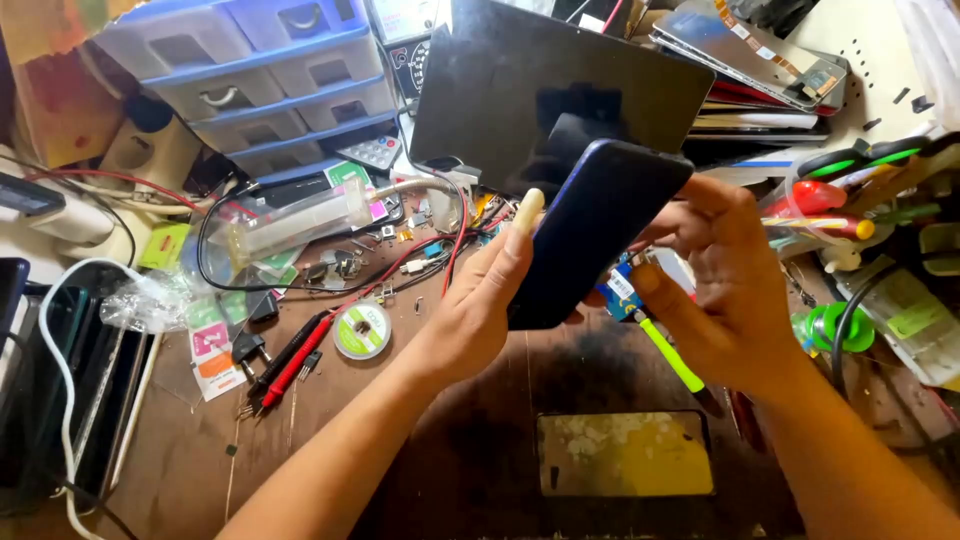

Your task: Opening the back casing of a smartphone using fingernails and a small prying tool on a repair bench.

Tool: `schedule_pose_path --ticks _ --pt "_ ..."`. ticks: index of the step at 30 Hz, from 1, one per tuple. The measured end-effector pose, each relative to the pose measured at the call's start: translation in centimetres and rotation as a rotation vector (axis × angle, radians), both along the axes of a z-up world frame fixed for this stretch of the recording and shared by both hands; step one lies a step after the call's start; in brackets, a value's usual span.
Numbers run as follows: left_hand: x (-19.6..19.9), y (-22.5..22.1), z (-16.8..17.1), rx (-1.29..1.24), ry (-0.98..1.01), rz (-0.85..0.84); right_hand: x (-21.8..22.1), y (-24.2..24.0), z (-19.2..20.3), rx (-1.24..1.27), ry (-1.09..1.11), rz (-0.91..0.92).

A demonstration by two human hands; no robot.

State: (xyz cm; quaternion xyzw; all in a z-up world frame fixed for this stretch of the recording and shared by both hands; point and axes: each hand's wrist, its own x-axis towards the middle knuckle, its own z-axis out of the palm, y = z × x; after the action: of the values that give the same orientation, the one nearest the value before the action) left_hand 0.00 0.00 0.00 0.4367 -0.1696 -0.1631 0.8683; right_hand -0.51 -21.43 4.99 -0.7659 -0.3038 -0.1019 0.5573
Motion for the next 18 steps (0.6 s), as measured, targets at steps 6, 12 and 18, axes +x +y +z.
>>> schedule_pose_path --ticks 6,12,18 --pt "0.1 1.1 1.4 0.087 0.239 -0.238 -1.5 -0.1 -3.1 0.163 0.343 -0.142" --pt "-0.2 2.4 2.1 0.240 0.246 -0.362 -1.0 0.1 -2.1 0.205 0.413 -0.183" --pt "-0.4 2.2 2.1 0.291 0.197 -0.380 -1.3 -1.0 -3.1 0.035 0.398 -0.302"
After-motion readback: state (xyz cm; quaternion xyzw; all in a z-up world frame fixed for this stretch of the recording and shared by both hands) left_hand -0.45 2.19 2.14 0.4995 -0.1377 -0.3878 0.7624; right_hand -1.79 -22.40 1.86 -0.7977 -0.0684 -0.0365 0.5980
